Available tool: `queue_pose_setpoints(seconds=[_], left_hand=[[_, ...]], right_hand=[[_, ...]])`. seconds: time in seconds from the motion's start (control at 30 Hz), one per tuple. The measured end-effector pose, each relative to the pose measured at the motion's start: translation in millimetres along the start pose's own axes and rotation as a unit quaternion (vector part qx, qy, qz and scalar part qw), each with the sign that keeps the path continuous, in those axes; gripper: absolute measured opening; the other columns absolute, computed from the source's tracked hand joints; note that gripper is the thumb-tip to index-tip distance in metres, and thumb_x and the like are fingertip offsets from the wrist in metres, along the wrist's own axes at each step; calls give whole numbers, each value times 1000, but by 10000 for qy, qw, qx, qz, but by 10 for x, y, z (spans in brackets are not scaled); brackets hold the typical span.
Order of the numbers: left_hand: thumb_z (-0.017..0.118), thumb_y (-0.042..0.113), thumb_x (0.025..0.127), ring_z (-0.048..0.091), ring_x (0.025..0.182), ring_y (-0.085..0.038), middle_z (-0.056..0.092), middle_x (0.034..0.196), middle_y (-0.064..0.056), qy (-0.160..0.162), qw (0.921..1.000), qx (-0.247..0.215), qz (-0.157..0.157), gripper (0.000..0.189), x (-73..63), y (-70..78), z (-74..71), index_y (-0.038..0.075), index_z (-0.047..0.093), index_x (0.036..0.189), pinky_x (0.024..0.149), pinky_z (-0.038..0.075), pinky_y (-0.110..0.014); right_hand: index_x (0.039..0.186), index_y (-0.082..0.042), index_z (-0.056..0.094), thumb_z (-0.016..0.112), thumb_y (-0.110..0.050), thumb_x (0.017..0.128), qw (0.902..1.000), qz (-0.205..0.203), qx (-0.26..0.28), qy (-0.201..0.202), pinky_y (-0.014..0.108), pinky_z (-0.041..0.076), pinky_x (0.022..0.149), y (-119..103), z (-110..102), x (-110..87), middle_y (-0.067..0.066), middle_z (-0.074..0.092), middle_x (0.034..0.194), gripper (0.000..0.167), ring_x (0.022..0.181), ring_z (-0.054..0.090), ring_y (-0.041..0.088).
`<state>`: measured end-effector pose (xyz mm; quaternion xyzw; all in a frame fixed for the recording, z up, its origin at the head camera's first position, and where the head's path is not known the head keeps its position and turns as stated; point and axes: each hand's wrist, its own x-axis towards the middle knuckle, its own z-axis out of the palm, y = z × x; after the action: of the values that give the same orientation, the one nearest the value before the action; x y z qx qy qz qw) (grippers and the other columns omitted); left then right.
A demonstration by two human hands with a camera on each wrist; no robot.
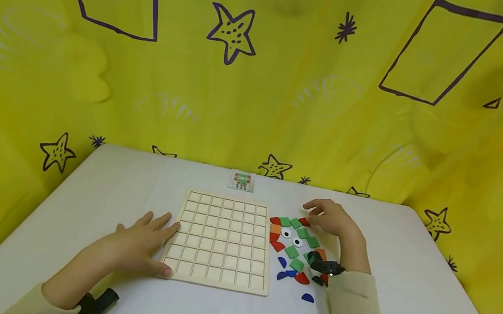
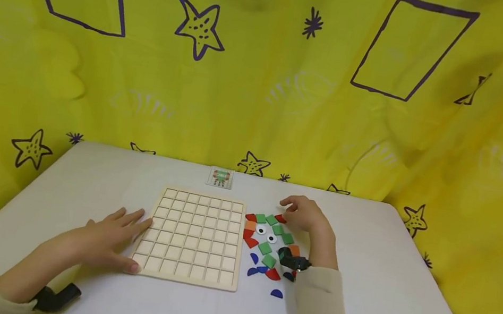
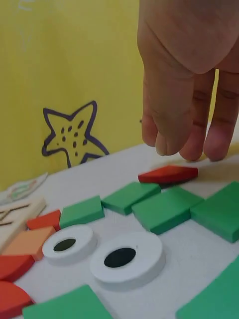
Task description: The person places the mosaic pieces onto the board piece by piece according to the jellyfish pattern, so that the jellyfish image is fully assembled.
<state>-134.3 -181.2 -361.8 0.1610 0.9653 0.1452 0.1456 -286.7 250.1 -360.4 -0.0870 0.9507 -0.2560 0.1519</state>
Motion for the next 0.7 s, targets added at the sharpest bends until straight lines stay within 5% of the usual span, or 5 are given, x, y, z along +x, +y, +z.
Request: queue_pose_setpoints(seconds=[0.3, 0.7], left_hand=[[75, 69, 70, 18, 139, -66, 27, 161, -23, 35, 10000, 36, -18, 109, -17, -5, 49, 12, 37, 154, 84, 17, -91], [75, 68, 71, 20, 139, -66, 28, 160, -23, 46, 9999, 131, -33, 108, 2, 8, 45, 10, 37, 154, 83, 20, -91]], right_hand=[[107, -12, 75, 68, -16, 91, 9997, 141, -193, 102, 39, 50, 79, -11, 113, 44, 6, 68, 98, 19, 90, 57, 26], [92, -10, 64, 70, -13, 88, 9992, -134, -172, 335, 34, 47, 72, -24, 134, 77, 7, 61, 87, 8, 83, 55, 25]])
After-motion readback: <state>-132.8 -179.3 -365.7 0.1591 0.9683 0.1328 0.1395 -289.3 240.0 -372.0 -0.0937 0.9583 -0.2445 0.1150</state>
